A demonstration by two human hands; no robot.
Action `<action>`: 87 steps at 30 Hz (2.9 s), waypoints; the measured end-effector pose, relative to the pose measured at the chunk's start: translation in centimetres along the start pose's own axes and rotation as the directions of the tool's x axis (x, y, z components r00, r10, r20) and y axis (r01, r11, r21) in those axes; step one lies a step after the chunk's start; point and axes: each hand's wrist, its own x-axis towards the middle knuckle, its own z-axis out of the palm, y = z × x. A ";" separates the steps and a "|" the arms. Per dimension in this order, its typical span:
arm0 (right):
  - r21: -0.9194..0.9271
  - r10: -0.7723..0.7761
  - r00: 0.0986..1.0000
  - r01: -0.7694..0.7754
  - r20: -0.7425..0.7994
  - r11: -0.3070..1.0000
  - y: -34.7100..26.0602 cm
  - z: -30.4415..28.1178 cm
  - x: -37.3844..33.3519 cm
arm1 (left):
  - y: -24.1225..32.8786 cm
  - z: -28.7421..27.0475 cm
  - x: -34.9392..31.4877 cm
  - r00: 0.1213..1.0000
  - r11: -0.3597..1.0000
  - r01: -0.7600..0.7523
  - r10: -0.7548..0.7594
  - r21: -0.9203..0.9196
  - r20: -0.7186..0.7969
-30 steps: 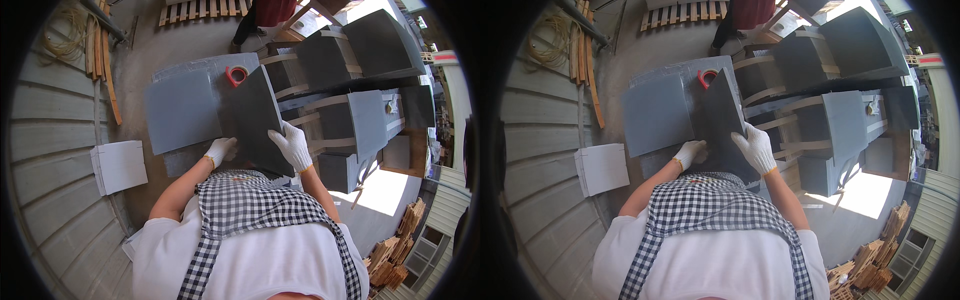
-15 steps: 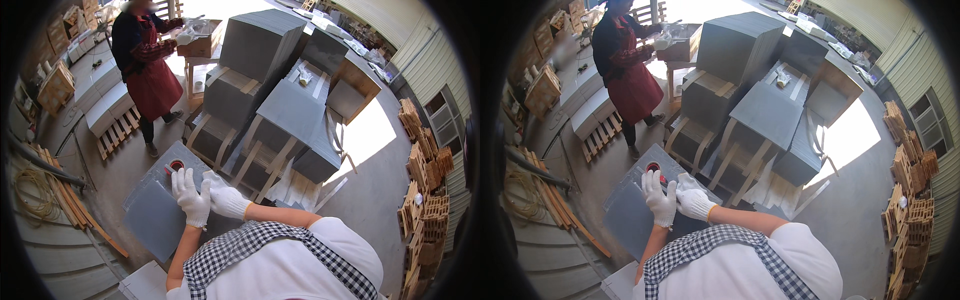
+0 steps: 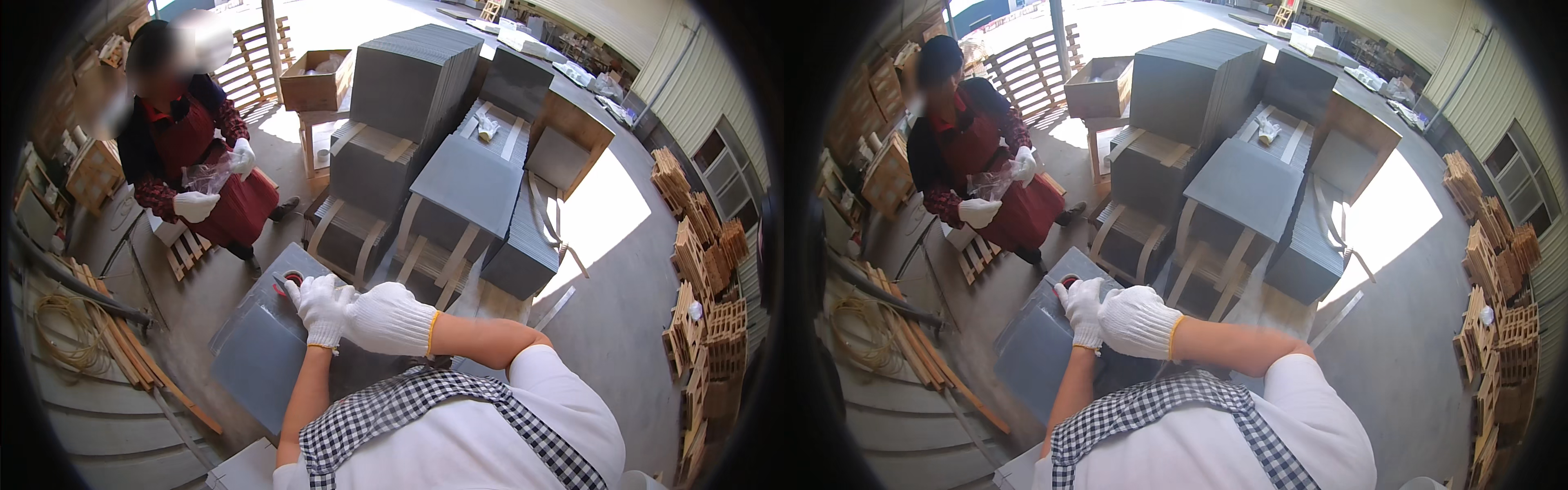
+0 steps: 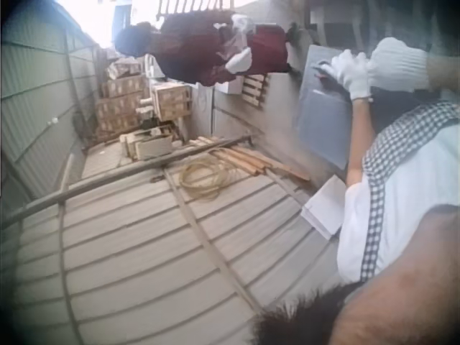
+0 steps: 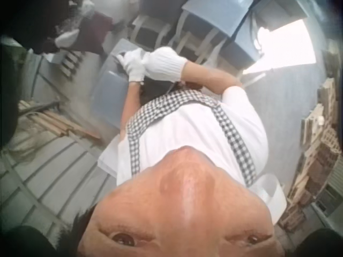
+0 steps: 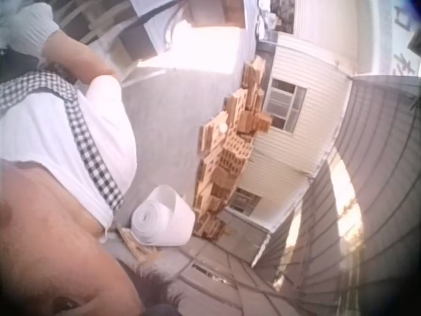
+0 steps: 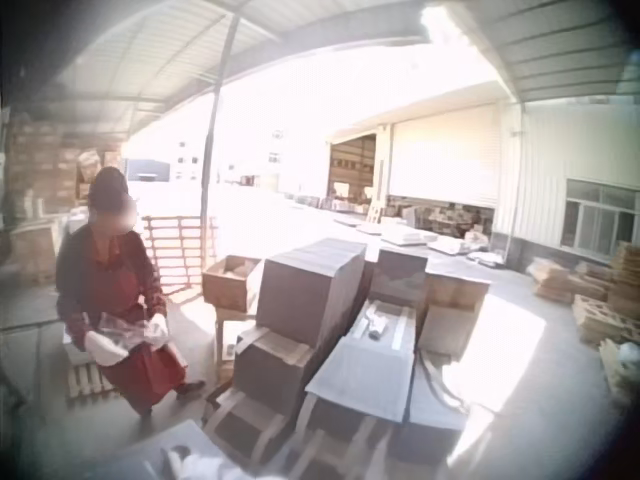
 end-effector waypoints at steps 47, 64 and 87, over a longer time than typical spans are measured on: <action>0.525 0.257 0.750 -0.625 0.610 0.578 7.6 20.3 1.3 | -0.6 -0.1 -5.2 0.631 0.517 0.729 -0.762 -0.450 0.148; 0.768 0.062 0.914 -0.373 0.402 0.521 8.5 36.8 1.1 | -1.2 -5.5 -7.0 0.531 0.306 0.805 -0.753 -0.508 0.388; 0.854 0.119 0.877 -0.481 0.466 0.196 8.1 38.2 0.4 | -1.7 -4.1 -7.8 0.518 0.332 0.828 -0.761 -0.452 0.391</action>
